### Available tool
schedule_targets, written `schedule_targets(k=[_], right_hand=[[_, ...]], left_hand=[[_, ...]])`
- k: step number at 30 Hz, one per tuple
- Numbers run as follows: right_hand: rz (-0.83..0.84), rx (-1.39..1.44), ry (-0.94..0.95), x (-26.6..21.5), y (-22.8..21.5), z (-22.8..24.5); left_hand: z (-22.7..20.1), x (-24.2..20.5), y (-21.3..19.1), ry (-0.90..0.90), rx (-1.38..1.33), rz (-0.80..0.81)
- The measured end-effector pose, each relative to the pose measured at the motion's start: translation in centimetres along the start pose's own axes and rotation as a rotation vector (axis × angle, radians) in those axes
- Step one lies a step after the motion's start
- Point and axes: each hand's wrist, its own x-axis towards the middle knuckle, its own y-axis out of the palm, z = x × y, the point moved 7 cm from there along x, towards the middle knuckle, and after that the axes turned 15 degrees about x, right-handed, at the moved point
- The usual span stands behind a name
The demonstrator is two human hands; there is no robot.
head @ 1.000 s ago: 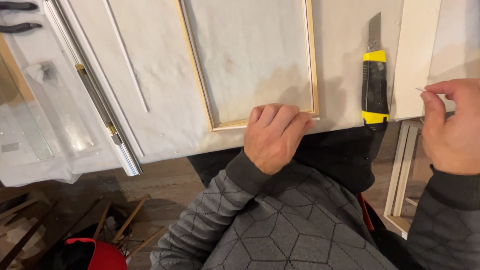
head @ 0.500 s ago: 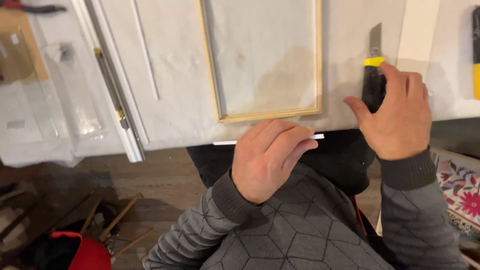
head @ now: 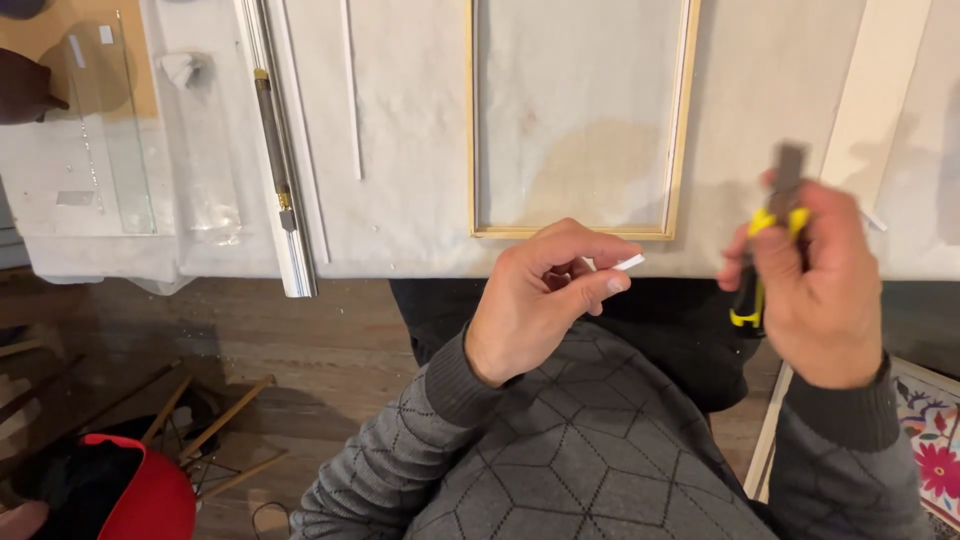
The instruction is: Measure, cut, and fit spacer strips into the inner edges of a wooden picture frame.
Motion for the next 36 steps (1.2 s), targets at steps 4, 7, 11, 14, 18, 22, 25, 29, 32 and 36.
schedule_targets(k=[4,7,11,14,18,22,25,29,32,36], right_hand=[[0.186,-0.145,-0.152,-1.4,3.0,2.7],[0.176,-0.317,-0.185,-2.2,4.7,4.4],[0.153,-0.417,-0.136,-2.1,5.9,5.5],[0.212,-0.460,-0.183,-1.9,6.9,6.6],[0.323,-0.572,-0.299,-1.9,8.7,7.8],[0.368,-0.616,-0.337,-1.8,9.5,8.0],[0.373,-0.622,-0.328,-1.9,9.7,8.0],[0.367,-0.624,-0.324,-1.8,9.8,7.9],[0.360,-0.628,-0.315,-1.8,9.7,7.7],[0.374,-0.649,-0.312,-1.7,9.8,7.4]], left_hand=[[-0.4,-0.3,-0.3,0.000,-0.012,-0.042],[0.2,-0.4,-0.6,-0.004,-0.064,-0.074],[0.3,-0.9,-0.9,0.005,-0.052,-0.099],[0.2,-1.3,-1.0,0.011,-0.044,-0.118],[-0.4,-1.8,-1.4,0.055,0.014,-0.153],[-0.7,-1.7,-1.6,0.084,0.062,-0.172],[-0.7,-1.9,-1.5,0.083,0.059,-0.175],[-1.2,-1.8,-1.6,0.083,0.098,-0.172],[-1.4,-1.9,-1.5,0.077,0.124,-0.175],[-1.5,-2.0,-1.6,0.076,0.145,-0.191]])
